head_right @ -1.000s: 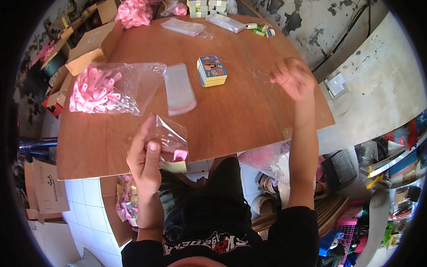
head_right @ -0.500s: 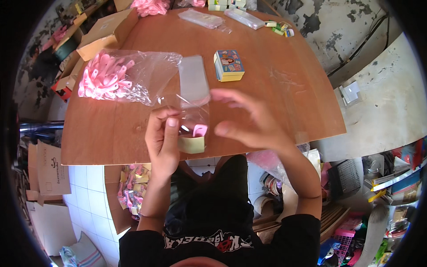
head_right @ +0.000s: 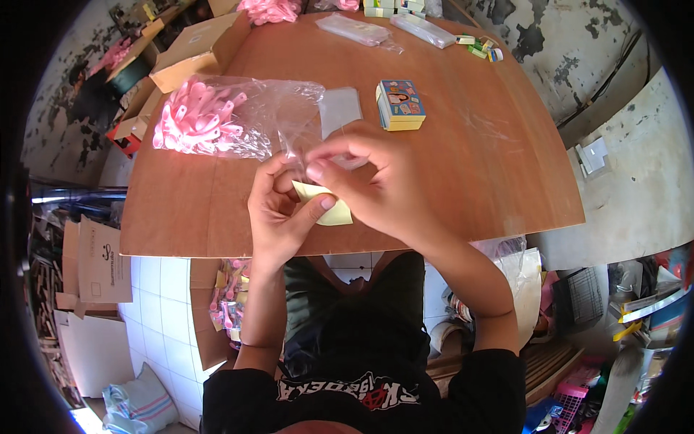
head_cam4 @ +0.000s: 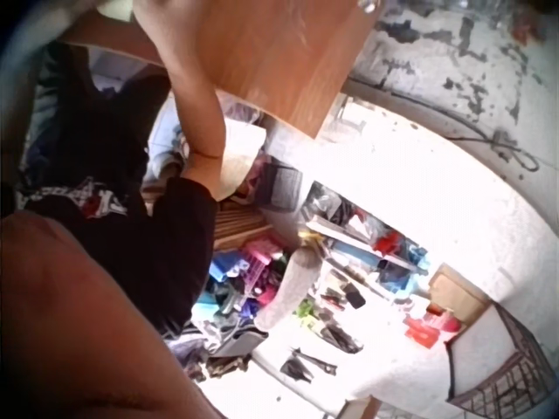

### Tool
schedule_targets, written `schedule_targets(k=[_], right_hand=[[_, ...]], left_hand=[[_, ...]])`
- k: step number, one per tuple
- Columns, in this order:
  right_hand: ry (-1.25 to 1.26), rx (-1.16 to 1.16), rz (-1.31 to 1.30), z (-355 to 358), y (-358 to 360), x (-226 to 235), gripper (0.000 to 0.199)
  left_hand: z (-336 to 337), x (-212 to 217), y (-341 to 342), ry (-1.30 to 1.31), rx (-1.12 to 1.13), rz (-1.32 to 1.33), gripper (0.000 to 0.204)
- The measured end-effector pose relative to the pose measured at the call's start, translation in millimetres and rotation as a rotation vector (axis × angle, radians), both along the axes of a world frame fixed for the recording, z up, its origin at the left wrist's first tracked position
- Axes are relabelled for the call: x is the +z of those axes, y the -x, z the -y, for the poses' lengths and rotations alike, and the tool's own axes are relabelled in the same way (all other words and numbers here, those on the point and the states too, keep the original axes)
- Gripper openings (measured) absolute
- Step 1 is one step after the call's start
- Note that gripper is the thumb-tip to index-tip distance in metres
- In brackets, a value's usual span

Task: The person repeatedly places a small yellow block and a pink plastic spoon into a clear plastic bag, then seals the bag. This process is repeated multiple times throughout the clip.

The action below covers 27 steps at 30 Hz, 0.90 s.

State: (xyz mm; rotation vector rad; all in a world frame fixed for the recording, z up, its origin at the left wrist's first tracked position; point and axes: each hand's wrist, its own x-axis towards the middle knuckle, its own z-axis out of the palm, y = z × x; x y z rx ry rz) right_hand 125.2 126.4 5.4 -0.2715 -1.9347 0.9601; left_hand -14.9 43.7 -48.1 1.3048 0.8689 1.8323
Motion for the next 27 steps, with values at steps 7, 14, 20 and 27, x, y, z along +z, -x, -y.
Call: schedule_targets(k=[7, 14, 20, 27], right_hand=[[0.579, 0.035, 0.063, 4, -8, -18, 0.021], [0.714, 0.011, 0.095, 2, -9, -30, 0.019], [0.828, 0.069, -0.015, -8, -13, -47, 0.016], [0.765, 0.237, -0.006, -22, -21, -54, 0.012]], left_hand=[[7, -2, 4, 0.147, 0.040, 0.036, 0.058], [-1, -11, 19, 0.155, 0.118, 0.130, 0.016], [-5, -21, 21, 0.102, 0.131, 0.067, 0.015], [-3, -18, 27, 0.135, 0.154, -0.074, 0.015]])
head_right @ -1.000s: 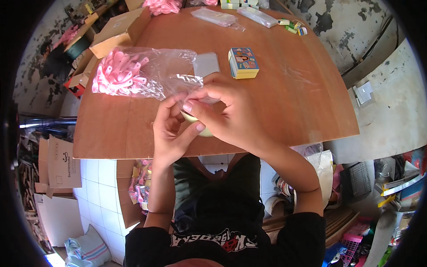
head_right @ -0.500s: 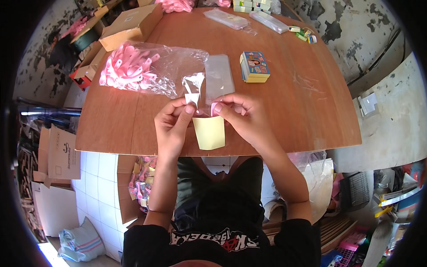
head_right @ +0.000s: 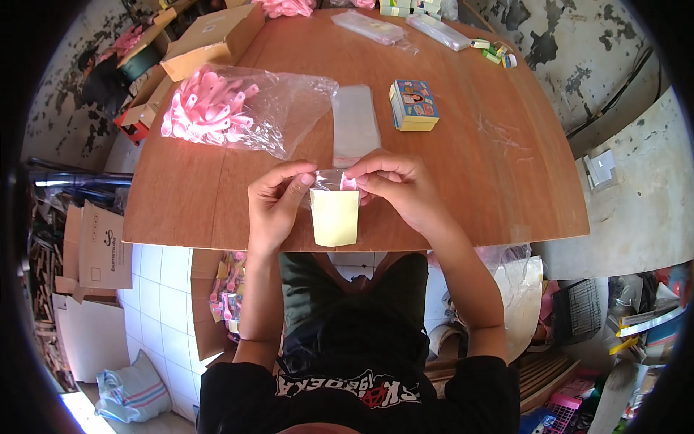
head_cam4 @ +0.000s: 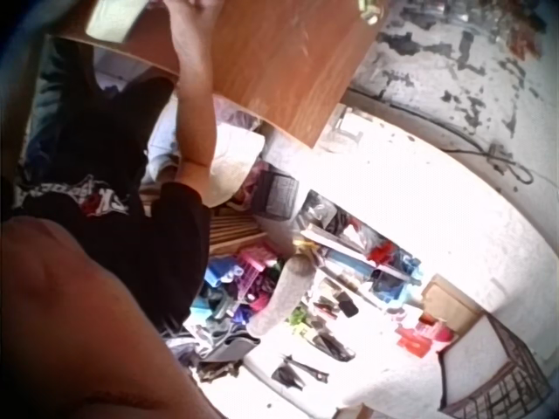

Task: The person repeatedly places a small yellow block and a pink plastic spoon into a clear plastic bag, then seals the bag. This process is repeated multiple times throughout the clip.

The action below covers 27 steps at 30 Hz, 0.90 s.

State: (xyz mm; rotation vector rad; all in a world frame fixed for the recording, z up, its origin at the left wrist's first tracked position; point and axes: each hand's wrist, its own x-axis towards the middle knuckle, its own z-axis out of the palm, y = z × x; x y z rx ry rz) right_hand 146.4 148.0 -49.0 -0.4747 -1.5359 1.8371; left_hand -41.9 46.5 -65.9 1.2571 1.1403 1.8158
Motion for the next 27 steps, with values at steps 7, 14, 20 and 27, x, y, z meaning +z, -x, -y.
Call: schedule_targets(k=[7, 14, 20, 27], right_hand=[[-0.397, 0.034, 0.104, -6, -1, 1, 0.015], [-0.385, 0.034, 0.038, 1, -2, 0, 0.011], [-0.413, 0.080, 0.198, 3, -4, 4, 0.029], [-0.469, 0.057, 0.183, 13, -5, 10, 0.030]], left_hand=[[3, 1, 4, 0.012, -0.029, -0.057, 0.017], [6, 4, 6, 0.017, -0.077, -0.052, 0.015], [3, -2, 5, 0.062, -0.049, -0.020, 0.016], [12, 7, 8, 0.140, -0.163, -0.046, 0.035]])
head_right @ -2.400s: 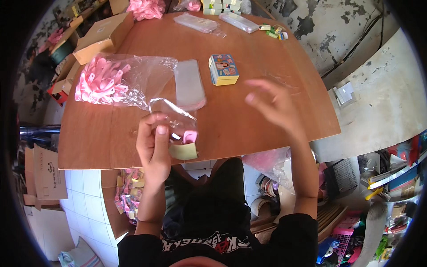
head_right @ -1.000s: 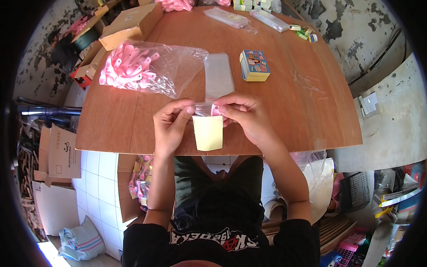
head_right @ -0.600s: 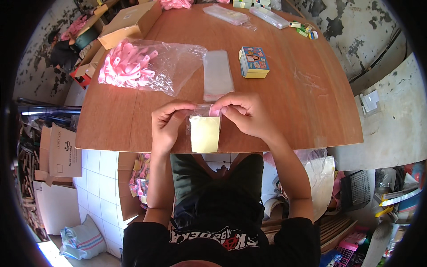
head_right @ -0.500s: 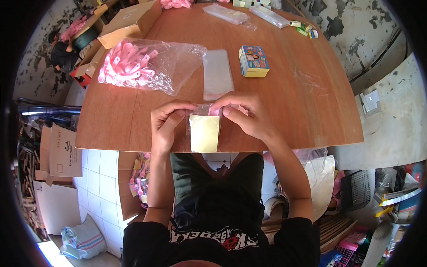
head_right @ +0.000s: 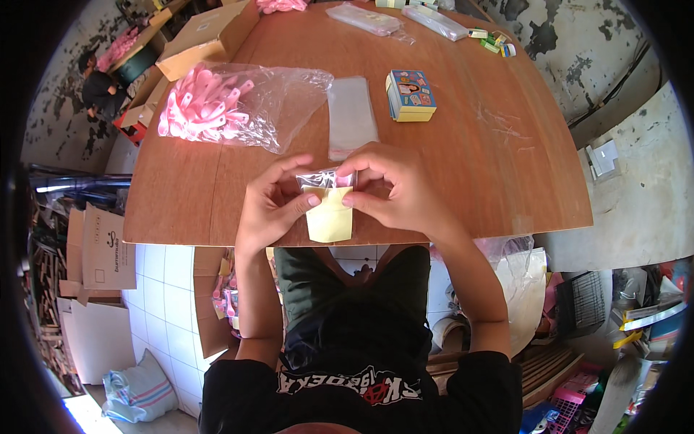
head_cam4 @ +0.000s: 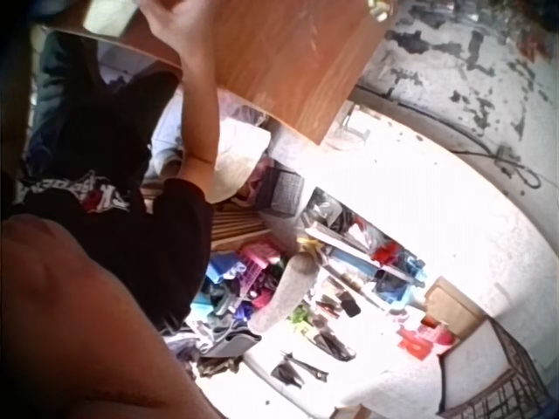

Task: The person repeatedly places a small yellow block and a pink plastic spoon into a clear plastic bag, then seals the bag. This process is repeated multiple times throughout the clip.

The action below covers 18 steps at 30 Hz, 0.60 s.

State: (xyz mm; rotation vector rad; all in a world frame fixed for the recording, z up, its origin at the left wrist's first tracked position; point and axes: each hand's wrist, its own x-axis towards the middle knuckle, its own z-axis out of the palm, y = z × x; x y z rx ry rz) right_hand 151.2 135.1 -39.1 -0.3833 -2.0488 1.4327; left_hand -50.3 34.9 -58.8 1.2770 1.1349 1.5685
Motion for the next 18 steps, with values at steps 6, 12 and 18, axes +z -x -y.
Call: schedule_targets(k=[6, 12, 18], right_hand=[[-0.046, -0.007, -0.053, 11, 7, -1, 0.027], [-0.035, -0.054, -0.098, 3, 12, -7, 0.026], [-0.050, -0.009, -0.028, 11, 13, -4, 0.044]], left_hand=[[10, -6, 8, 0.037, -0.105, -0.076, 0.030], [6, 1, 9, 0.000, -0.102, -0.076, 0.039], [8, -9, 10, -0.041, -0.012, 0.044, 0.048]])
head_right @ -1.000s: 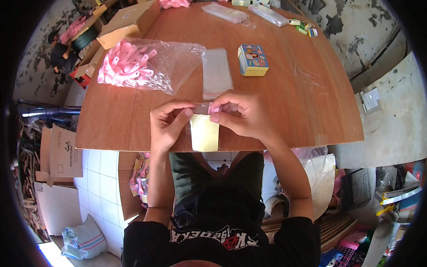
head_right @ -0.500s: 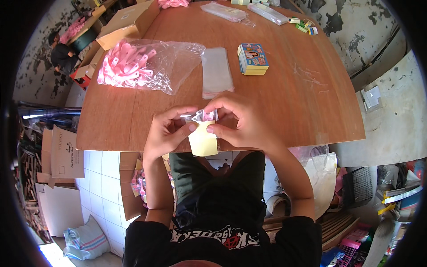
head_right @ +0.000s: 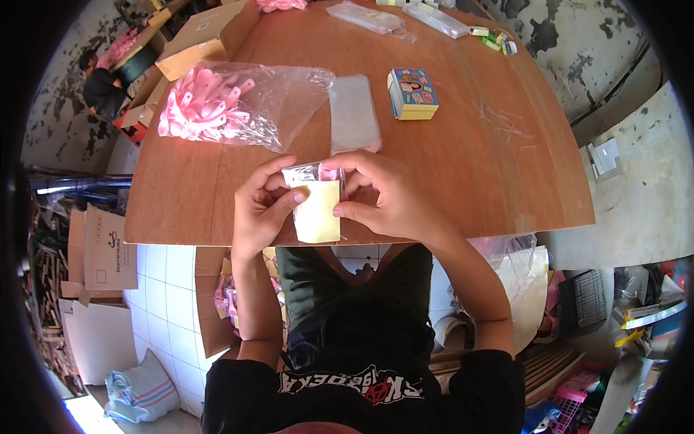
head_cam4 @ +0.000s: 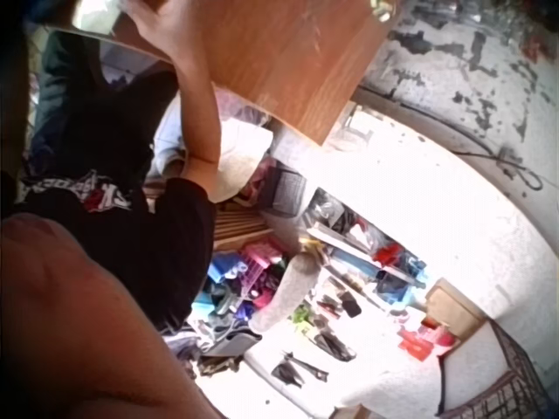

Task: The person repeatedly places a small yellow block and a pink plastic spoon into a clear plastic bag, then seals the bag. This process is repeated multiple times throughout the clip.

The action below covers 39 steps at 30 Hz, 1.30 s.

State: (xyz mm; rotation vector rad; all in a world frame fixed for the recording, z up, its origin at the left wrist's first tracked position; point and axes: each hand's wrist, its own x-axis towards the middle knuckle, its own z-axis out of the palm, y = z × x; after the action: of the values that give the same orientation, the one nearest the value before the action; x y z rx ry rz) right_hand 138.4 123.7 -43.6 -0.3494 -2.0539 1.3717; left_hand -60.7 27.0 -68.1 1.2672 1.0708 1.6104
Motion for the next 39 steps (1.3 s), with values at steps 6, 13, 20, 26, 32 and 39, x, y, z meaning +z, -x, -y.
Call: schedule_targets(k=[6, 13, 20, 26, 32, 39], right_hand=[[0.225, 0.095, -0.058, 6, 3, -1, 0.054], [0.183, 0.055, 0.030, -5, -8, 13, 0.050], [-0.215, -0.155, 0.243, -64, -20, 34, 0.028], [-0.435, -0.290, 0.427, -91, 13, -11, 0.021], [-0.418, -0.404, 0.558, -100, 22, -19, 0.015], [-0.431, -0.493, 0.256, -64, 12, 11, 0.010]], left_hand=[[16, 6, -2, 0.005, -0.049, 0.142, 0.058], [76, -7, 25, 0.123, -0.127, -0.438, 0.056], [159, -117, 94, 0.732, 0.054, -0.986, 0.056], [205, -214, 102, 1.034, -0.151, -1.063, 0.059], [121, -54, 1, 0.546, -0.558, -0.398, 0.041], [40, 40, -25, -0.060, -0.001, -0.519, 0.040]])
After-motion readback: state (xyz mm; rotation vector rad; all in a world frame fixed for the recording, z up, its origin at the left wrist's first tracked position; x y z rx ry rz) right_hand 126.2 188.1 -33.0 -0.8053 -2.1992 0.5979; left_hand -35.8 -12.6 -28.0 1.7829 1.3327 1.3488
